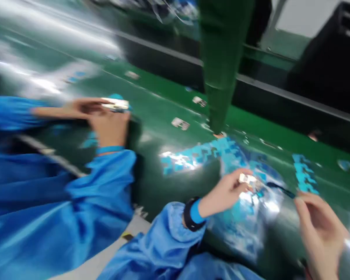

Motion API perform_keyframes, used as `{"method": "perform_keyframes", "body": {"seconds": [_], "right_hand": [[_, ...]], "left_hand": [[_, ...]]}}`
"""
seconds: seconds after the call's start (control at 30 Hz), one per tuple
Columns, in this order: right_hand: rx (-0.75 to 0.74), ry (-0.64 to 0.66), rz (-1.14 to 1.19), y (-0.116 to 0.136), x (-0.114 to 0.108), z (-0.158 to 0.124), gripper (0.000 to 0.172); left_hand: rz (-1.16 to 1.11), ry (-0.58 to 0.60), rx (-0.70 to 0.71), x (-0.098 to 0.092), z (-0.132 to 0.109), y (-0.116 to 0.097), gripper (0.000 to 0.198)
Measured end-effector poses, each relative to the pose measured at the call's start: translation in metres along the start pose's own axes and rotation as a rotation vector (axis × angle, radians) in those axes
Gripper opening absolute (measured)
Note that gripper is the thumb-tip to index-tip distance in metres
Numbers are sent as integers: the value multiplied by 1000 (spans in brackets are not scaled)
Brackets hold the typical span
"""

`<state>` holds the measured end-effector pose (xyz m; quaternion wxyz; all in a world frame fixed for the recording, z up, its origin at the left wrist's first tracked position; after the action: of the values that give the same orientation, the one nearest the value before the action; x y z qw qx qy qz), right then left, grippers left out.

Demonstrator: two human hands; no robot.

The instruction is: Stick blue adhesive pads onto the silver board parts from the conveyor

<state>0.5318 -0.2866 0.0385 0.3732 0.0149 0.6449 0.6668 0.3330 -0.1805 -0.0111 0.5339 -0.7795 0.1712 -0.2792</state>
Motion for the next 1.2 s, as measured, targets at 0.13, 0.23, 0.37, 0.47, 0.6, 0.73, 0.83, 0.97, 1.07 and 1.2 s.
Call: {"method": "perform_keyframes", "body": {"seconds": [0.13, 0.23, 0.37, 0.47, 0.6, 0.73, 0.83, 0.97, 1.07, 1.2], "right_hand": [[201, 75, 232, 5, 24, 14, 11], [367, 193, 378, 4, 37, 18, 12], [473, 325, 460, 3, 49, 19, 15], [495, 403, 489, 2, 54, 19, 14], [512, 467, 458, 1, 56, 19, 14], [524, 475, 434, 1, 54, 19, 12], [509, 471, 431, 0, 54, 20, 10], [484, 464, 389, -3, 52, 20, 11], [464, 478, 389, -3, 52, 21, 10], [422, 495, 404, -1, 53, 23, 6]], "left_hand": [[-212, 105, -96, -2, 3, -7, 36], [-230, 132, -163, 0, 0, -9, 34], [-329, 119, -184, 0, -4, -9, 31], [-431, 141, -207, -1, -4, -8, 31], [-481, 179, -268, -3, -3, -9, 34], [-492, 177, -284, -3, -4, -11, 40], [-433, 170, -296, -3, -4, -11, 44], [-402, 185, -264, -1, -4, -13, 45], [-386, 187, -250, 0, -3, -15, 45], [-352, 194, -240, 0, -4, -16, 49]]}}
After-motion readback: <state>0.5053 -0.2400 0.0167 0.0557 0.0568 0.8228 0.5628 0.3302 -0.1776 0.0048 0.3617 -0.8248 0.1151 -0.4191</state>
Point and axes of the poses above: each hand's wrist, its own z-axis towards the middle knuckle, its own x-axis out of the palm, y = z × x, the point moved 5 cm from there along z, towards the middle knuckle, and after that the axes turned 1 degree about -x, right-handed, at the moved point
